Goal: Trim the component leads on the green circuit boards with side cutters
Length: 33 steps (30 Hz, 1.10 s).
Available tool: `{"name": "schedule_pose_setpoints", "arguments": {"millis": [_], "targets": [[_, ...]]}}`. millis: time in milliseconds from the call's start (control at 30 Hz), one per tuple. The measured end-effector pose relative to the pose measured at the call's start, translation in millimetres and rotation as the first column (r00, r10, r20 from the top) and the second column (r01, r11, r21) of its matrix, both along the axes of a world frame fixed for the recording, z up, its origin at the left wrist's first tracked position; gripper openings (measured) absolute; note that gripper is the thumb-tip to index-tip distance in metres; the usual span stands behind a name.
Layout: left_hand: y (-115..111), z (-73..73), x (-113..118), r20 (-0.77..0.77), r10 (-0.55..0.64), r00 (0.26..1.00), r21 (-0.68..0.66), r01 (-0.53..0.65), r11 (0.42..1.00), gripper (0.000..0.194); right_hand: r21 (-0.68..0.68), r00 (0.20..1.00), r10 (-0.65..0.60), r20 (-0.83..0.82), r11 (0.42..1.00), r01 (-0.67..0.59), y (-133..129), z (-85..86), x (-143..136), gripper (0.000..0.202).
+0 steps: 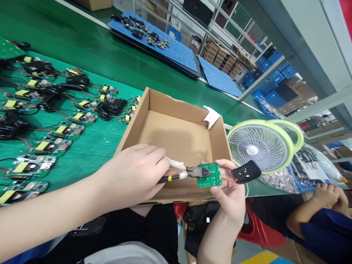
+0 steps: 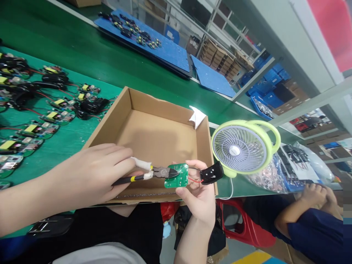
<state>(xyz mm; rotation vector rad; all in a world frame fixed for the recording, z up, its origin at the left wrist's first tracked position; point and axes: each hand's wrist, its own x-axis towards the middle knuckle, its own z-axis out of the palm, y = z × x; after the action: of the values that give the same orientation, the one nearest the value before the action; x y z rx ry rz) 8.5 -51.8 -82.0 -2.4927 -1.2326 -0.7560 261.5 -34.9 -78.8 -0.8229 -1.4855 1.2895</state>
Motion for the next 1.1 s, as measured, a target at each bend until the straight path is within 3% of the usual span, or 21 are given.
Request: {"name": "schedule_pose_setpoints", "arguments": {"millis": [367,900,1100], "targets": [[-3.6,7.9,1.2,-0.063,0.069,0.996,-0.099,-0.075,0.992,0.005,0.044,1.000,-0.020,-0.010,0.999,0.021,-0.2,-0.4,-0.3,0.041],[-4.4,8.2,1.8,-0.074,0.071,0.995,-0.082,-0.077,0.994,0.002,0.049,0.993,-0.110,0.050,0.993,0.107,-1.2,0.6,-0.1,0.047],[-4.1,8.7,1.2,-0.095,0.050,0.994,-0.048,-0.054,0.997,0.006,0.046,0.997,-0.083,0.010,0.996,0.082,-0.5,-0.1,-0.1,0.045]]}}
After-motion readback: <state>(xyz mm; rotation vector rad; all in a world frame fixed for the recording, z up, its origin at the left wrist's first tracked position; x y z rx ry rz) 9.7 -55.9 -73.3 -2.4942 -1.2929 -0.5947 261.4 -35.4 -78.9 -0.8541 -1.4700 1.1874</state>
